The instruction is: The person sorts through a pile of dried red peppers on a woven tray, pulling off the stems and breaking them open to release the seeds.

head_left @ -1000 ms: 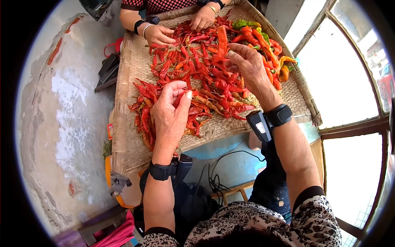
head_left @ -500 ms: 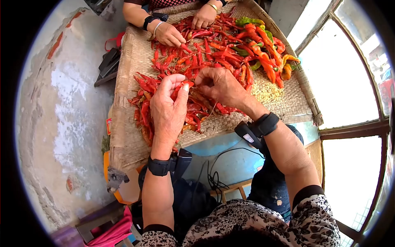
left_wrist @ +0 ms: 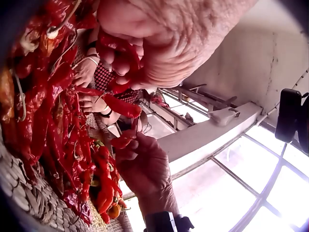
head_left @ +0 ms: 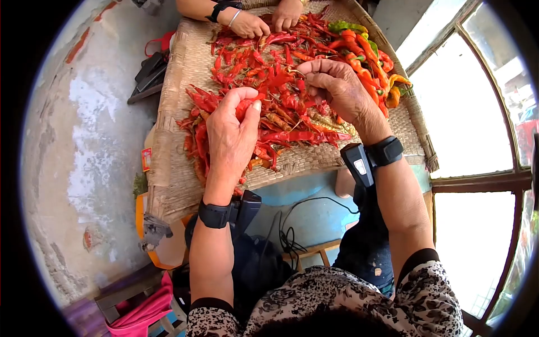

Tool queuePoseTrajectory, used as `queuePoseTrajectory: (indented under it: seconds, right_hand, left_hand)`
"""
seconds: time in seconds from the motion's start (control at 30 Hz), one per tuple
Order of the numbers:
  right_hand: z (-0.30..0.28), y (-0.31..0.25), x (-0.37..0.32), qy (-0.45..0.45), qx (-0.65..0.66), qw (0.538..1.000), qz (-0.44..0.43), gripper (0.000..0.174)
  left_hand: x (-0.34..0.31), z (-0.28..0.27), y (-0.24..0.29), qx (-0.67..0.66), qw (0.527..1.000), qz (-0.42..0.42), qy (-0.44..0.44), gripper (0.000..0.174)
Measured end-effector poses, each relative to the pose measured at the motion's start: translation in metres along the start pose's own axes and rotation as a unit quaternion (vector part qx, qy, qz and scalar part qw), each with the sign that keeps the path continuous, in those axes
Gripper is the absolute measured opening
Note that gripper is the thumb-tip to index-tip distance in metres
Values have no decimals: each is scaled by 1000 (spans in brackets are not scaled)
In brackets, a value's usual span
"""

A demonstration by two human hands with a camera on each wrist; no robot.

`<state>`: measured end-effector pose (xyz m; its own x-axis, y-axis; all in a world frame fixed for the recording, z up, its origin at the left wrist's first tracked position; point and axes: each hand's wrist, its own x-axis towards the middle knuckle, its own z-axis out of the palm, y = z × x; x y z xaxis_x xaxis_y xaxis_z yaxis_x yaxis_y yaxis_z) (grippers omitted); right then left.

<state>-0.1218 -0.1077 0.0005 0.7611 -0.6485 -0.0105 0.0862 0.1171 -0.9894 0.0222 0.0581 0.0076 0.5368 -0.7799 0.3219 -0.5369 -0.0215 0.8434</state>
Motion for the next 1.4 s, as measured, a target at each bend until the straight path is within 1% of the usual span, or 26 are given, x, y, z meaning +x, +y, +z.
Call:
queuePoseTrajectory:
  seconds: [0.1,0.13,0.17,0.2,0.27,0.3,0.33,0.4,0.47,0.53,0.6,0.67,0.7,0.73,0.77,0.8,0.87,0.9,0.97,1.0,1.07,1.13,1.2,1.3,1.33,1.4]
  right_hand:
    - [-15,8,17,41,121,988,-89,21]
    - [-19,14,24,116,119,981,-103,32]
    - [-27,22,28,211,-178,944,-181,39]
    - [-29,24,27,285,-457,808,-239,46]
    - [-28,34,26,243,-490,777,-312,50]
    - [-10,20,13,147,-395,871,-252,44]
    - [9,7,3,44,-257,953,-155,40]
    - [27,19,0,-45,-262,937,-227,35]
    - [27,16,-7,-178,-240,950,-87,30]
    - [27,17,-7,-166,-265,944,-106,24]
    - [20,9,-9,-199,-295,932,-65,23]
    - [9,7,-5,-179,-307,932,-70,26]
    - [1,6,-3,-162,-314,933,-70,29]
    - [-12,0,1,-24,-166,986,-19,39]
    - [-19,3,6,71,-151,979,-117,50]
    - [-33,14,15,162,-257,938,-168,54]
    - [-46,12,9,196,-439,858,-180,42]
    - [-48,11,5,195,-439,859,-178,42]
    - [-49,9,-2,-3,-558,825,-90,28]
    - [-47,10,-8,-58,-595,801,-30,21]
    - [-32,4,-20,-159,-704,688,75,23]
    - [-31,6,-36,-168,-683,707,66,27]
    - [-33,13,-38,-166,-691,700,71,25]
    - [-44,15,-34,-176,-628,757,20,22]
    - [-46,10,-34,-174,-629,758,20,22]
    - [-51,-1,-33,-179,-560,808,18,21]
  left_hand:
    - [0,3,-4,24,1000,15,2,16]
    - [1,3,-7,-1,1000,6,-12,19]
    - [1,3,-8,-25,999,-4,-26,21]
    - [0,2,-8,-24,999,-5,-28,21]
    - [1,2,-6,-87,995,-24,-33,25]
    - [2,3,-6,-81,996,-13,-32,27]
    - [2,3,-5,-83,996,-13,-32,27]
    - [1,3,-3,-105,990,-51,-80,28]
    - [1,6,1,-114,987,-37,-103,29]
    - [0,3,5,10,987,-35,-154,31]
    - [-3,5,-6,15,989,-7,-147,32]
    - [-4,5,-7,196,974,113,-23,33]
    - [-4,4,-5,228,962,149,6,37]
    - [-5,2,-3,229,962,147,3,37]
    - [-4,2,-1,218,966,139,7,35]
    - [-4,3,-1,205,970,133,11,33]
    - [-7,9,0,155,980,86,-89,26]
    - [-9,12,-1,201,964,135,-114,28]
    - [-14,23,-12,252,934,205,-152,33]
    - [-16,25,-14,252,934,204,-151,33]
    - [-18,28,-16,277,914,224,-193,34]
    - [-20,29,-16,283,913,216,-201,33]
    - [-18,31,-16,327,895,214,-214,29]
    - [-16,31,-12,320,899,215,-208,24]
    - [-15,30,-10,320,898,217,-209,24]
    - [-11,25,-7,329,908,169,-197,21]
